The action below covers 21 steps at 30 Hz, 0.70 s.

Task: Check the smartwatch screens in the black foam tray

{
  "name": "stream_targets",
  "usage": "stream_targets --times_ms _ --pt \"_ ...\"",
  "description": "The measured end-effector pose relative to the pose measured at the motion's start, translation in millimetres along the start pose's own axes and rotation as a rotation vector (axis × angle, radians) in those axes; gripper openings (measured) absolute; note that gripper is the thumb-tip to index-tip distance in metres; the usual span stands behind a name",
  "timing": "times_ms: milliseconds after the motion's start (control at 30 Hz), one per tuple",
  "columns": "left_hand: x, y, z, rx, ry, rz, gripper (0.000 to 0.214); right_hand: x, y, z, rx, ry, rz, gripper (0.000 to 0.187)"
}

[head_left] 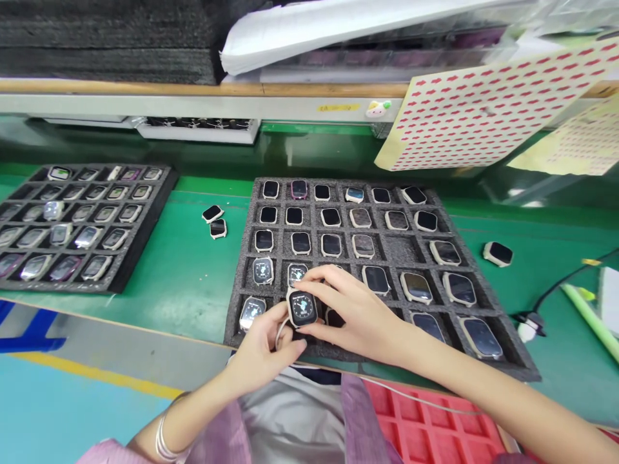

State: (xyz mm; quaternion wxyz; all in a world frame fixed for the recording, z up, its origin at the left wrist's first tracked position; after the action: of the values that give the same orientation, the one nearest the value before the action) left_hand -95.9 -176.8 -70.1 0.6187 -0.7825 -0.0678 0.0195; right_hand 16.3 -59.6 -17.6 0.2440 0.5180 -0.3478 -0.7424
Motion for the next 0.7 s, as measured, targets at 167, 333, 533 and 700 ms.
stream_targets --times_ms 167,333,533,700 --pt "2.4 -4.7 4.5 0.074 -0.061 -0.037 0.025 -8.3 1.0 -0.3 0.035 -0.084 0.173 0.038" --pt "2.3 -3.7 8.6 0.044 -0.064 -0.085 0.028 -3.3 0.8 -5.2 0.001 -0.063 0.089 0.04" --pt "-1.5 -3.7 5.5 -0.01 0.01 -0.042 0.033 6.5 -7.5 -8.0 -0.023 -0.009 0.052 0.042" --pt "0.5 -5.1 5.2 -0.043 0.036 0.003 0.033 7.0 -11.1 -4.1 0.013 0.021 -0.037 0.04"
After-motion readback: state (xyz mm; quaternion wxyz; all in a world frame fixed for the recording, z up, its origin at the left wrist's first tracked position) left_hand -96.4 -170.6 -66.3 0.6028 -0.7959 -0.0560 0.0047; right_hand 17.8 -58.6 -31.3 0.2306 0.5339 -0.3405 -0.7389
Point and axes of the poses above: each hand's wrist, its own z-axis towards the middle knuckle, its own x-axis out of the palm, y = z × x, the point moved 3 cm from there along z, towards the middle knuckle, and after that the axes turned 11 degrees about z, right-handed, at the moved point
